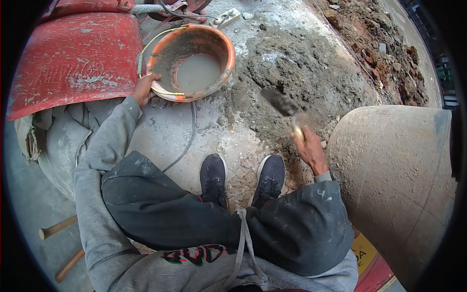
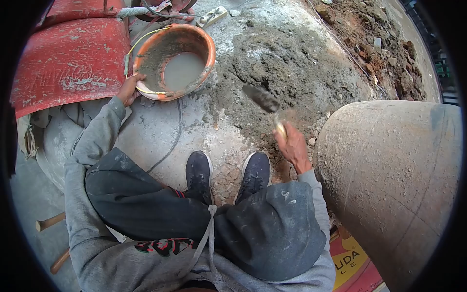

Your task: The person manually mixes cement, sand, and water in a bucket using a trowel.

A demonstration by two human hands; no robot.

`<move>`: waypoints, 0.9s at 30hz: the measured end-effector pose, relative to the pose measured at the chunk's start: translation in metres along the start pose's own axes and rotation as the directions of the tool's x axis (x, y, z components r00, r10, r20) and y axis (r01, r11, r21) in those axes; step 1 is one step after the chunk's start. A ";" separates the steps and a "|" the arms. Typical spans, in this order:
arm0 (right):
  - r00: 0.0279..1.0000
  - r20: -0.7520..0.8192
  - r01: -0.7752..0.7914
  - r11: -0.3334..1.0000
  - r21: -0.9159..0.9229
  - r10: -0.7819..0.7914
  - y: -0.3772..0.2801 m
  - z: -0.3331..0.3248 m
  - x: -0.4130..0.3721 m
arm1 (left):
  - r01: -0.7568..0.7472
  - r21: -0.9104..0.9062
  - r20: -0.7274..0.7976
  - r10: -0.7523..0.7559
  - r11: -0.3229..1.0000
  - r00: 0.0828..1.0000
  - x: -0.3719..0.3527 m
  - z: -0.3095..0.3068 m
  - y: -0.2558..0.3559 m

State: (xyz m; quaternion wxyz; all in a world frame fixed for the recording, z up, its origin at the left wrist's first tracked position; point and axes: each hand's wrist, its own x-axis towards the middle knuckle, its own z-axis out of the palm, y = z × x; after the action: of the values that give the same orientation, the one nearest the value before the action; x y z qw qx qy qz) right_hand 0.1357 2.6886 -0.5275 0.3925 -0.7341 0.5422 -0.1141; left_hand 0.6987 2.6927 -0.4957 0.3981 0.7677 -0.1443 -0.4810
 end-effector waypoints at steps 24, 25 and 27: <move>0.924 0.259 -0.262 0.959 -0.103 0.281 0.072 -0.066 0.060 | -0.055 0.019 0.064 0.054 0.998 0.997 0.006 -0.013 -0.017; 0.929 0.244 -0.261 0.960 -0.102 0.278 0.076 -0.079 0.055 | -0.069 0.017 0.071 0.068 0.997 0.995 0.008 -0.014 -0.013; 0.856 0.011 -0.511 0.843 0.170 0.517 0.085 -0.096 0.037 | -0.057 -0.003 0.083 0.057 0.998 0.995 0.007 -0.014 -0.018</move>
State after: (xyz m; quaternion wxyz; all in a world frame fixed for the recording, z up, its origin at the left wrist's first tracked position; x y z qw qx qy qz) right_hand 0.0330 2.6033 -0.5328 0.4592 -0.5245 0.7142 -0.0627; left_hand 0.7113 2.7071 -0.5107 0.4058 0.7423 -0.1825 -0.5011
